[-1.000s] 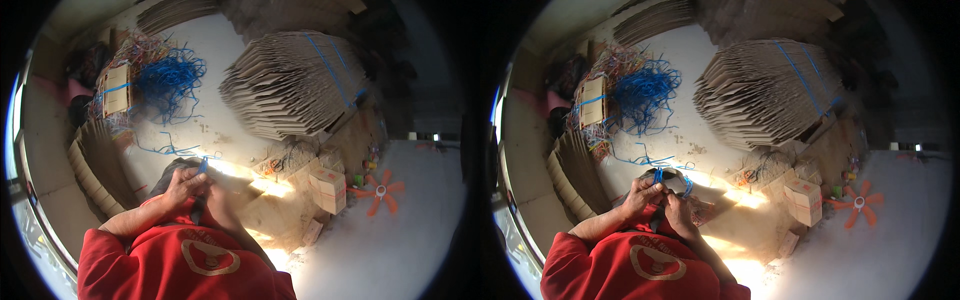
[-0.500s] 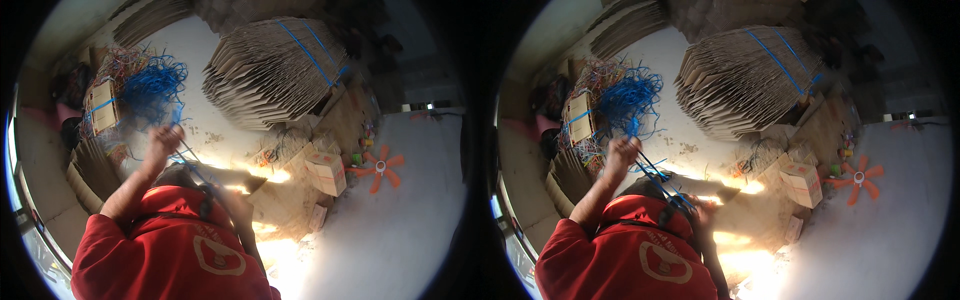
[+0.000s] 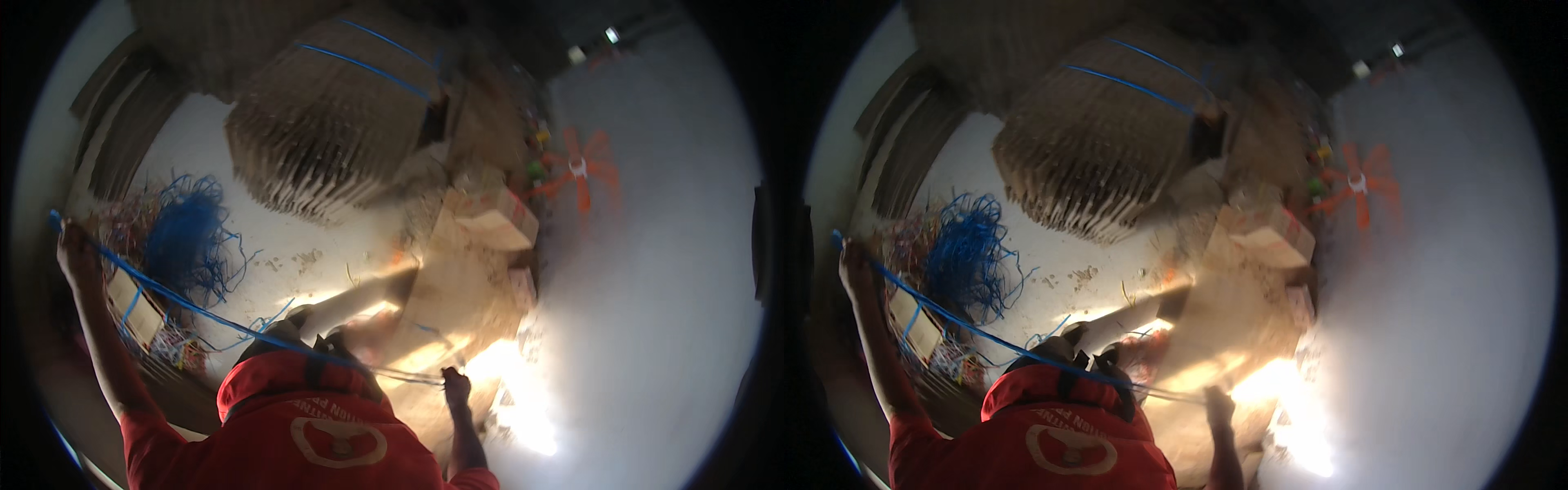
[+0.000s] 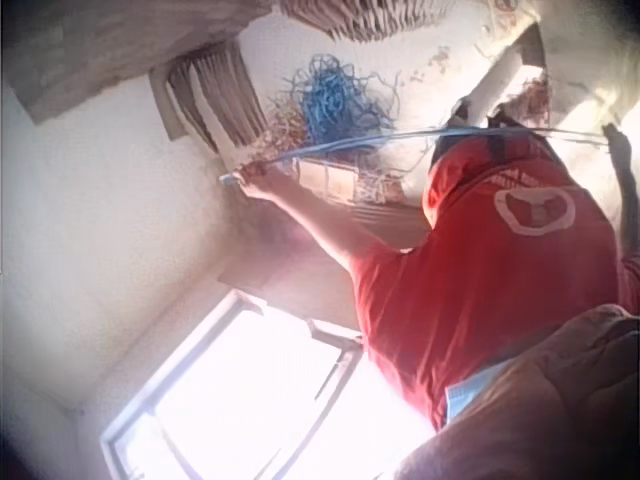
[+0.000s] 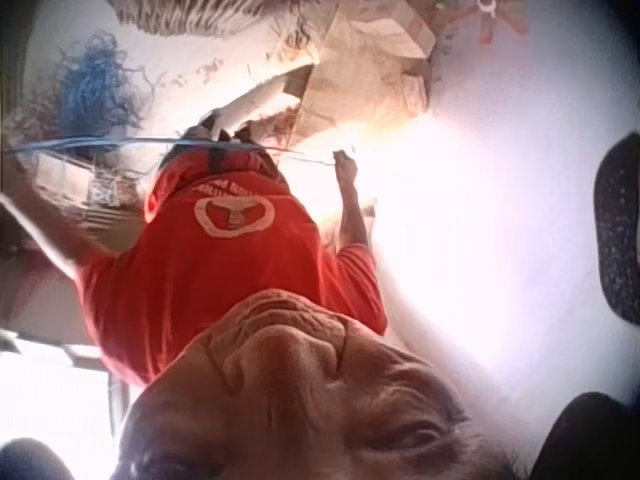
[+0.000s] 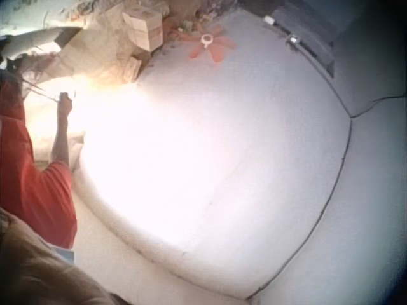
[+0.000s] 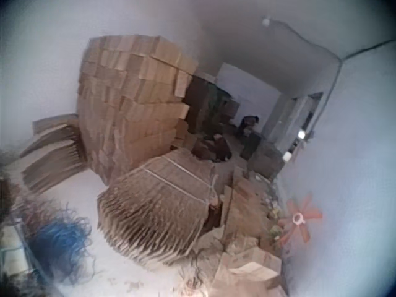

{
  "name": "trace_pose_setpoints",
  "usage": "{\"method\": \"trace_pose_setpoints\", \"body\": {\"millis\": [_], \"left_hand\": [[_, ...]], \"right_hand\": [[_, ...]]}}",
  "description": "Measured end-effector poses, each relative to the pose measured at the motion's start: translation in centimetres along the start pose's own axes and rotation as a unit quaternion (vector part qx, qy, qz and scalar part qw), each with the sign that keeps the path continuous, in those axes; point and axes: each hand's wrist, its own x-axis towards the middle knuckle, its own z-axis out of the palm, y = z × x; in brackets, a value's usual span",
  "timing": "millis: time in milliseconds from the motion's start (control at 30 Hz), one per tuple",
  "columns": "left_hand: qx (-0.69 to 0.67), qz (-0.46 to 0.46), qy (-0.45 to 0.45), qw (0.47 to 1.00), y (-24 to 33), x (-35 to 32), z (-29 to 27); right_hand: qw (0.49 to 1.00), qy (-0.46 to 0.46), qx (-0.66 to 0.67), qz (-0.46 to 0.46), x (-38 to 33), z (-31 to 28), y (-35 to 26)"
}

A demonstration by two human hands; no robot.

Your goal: The person removes blue plastic straps from a stack of flat cardboard sheets, then lifts and aligns the sheets into a neat pile on a workbench. The person repeatedly adjusts the stack to ensure even edges and stable placement.

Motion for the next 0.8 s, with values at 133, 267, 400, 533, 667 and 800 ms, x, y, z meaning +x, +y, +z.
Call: {"method": "trace_pose_setpoints", "body": {"millis": [133,267,400,533,667,800], "left_hand": [[-0.014,0.106,-0.081,0.991,-7.2,6.3,5.8],[0.018,0.126,-0.172,0.977,-2.3,7.7,11.8],[-0.008,0.324,-0.064,0.944,3.9,17.4,16.3],[-0.04,0.324,-0.112,0.939,19.0,15.6,20.6],[-0.149,0.367,-0.121,0.91,34.3,15.7,19.1],[-0.203,0.421,-0.134,0.874,48.4,12.6,18.5]], "right_hand": [[0.995,0.052,-0.04,0.079,-3.3,0.8,0.8],[0.972,0.027,-0.082,0.22,-7.5,-3.9,2.0],[0.92,-0.006,0.028,0.39,-13.8,-1.9,2.2],[0.842,-0.073,-0.03,0.533,-24.1,-2.6,3.5],[0.743,-0.099,0.013,0.662,-32.4,-1.8,3.8],[0.643,-0.181,0.025,0.744,-39.3,-1.6,4.8]]}}
